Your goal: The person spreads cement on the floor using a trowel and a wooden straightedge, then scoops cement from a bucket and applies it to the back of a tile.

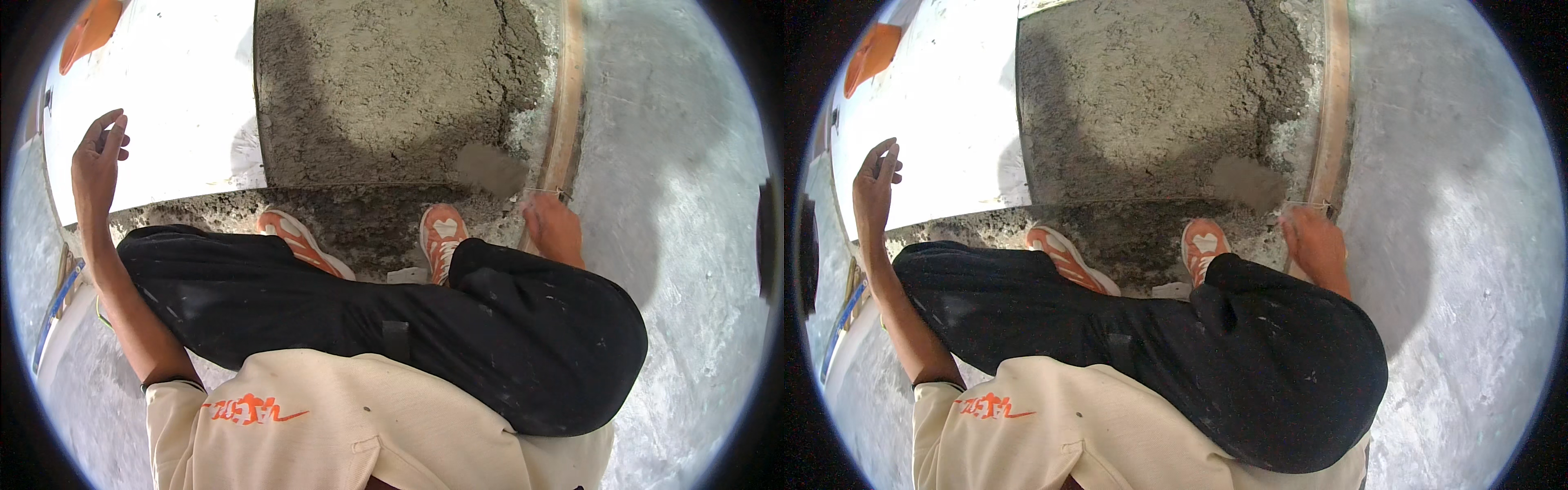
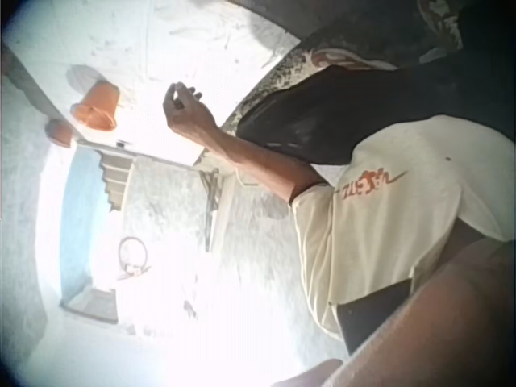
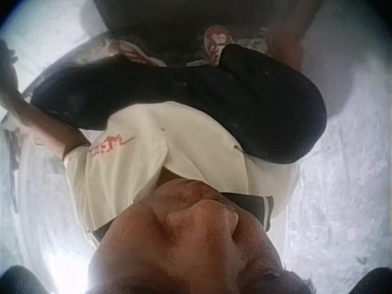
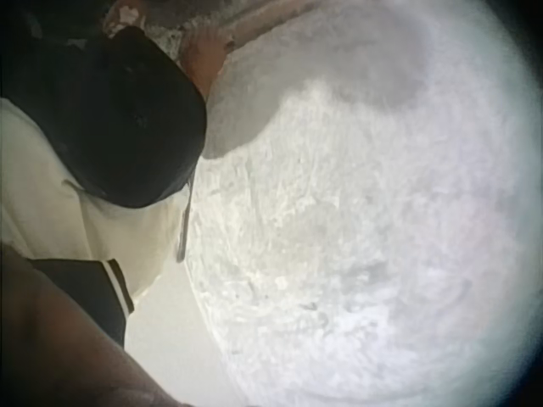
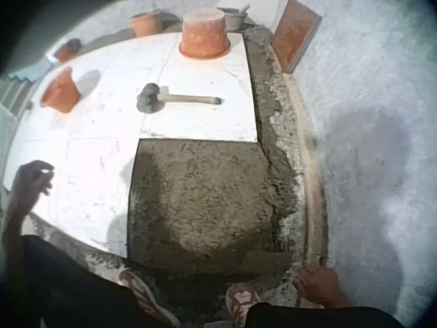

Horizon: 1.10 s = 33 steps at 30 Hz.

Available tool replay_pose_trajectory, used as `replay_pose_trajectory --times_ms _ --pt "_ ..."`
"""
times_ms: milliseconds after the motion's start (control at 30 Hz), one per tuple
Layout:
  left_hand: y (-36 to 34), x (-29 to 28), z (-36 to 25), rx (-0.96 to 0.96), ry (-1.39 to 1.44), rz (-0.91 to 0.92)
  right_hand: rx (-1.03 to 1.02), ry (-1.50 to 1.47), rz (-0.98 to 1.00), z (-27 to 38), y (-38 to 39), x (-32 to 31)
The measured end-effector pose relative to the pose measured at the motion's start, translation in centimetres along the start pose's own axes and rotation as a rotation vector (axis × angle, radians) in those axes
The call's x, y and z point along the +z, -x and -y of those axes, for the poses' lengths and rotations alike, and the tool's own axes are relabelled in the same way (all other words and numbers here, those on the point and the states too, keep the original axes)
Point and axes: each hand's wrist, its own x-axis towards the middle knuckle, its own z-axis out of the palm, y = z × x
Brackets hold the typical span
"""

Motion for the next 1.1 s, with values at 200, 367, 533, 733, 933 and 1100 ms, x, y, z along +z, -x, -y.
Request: replay_pose_trajectory --times_ms 200,367,533,733,933,1100 --pt "0.8 -0.5 -0.1 -0.009 -0.003 0.001 -0.073 -0.063 -0.168 -0.3 -1.8 -0.4" --pt "-0.2 0.1 -0.7 0.018 0.021 -0.005 -0.035 0.063 -0.094 0.9 -4.0 -0.4" --pt "0.2 -0.1 -1.0 0.001 -0.046 -0.007 -0.049 0.016 -0.147 -1.5 -5.1 -1.1" --pt "0.3 0.1 -0.7 0.013 -0.033 -0.013 -0.027 -0.161 -0.087 1.1 -2.3 -0.1" --pt "0.0 0.4 0.9 0.026 -0.025 -0.003 0.343 -0.651 0.239 5.4 1.5 4.8" --pt "-0.3 0.4 -0.1 0.026 -0.023 0.007 0.308 -0.49 0.254 6.1 4.3 12.6"
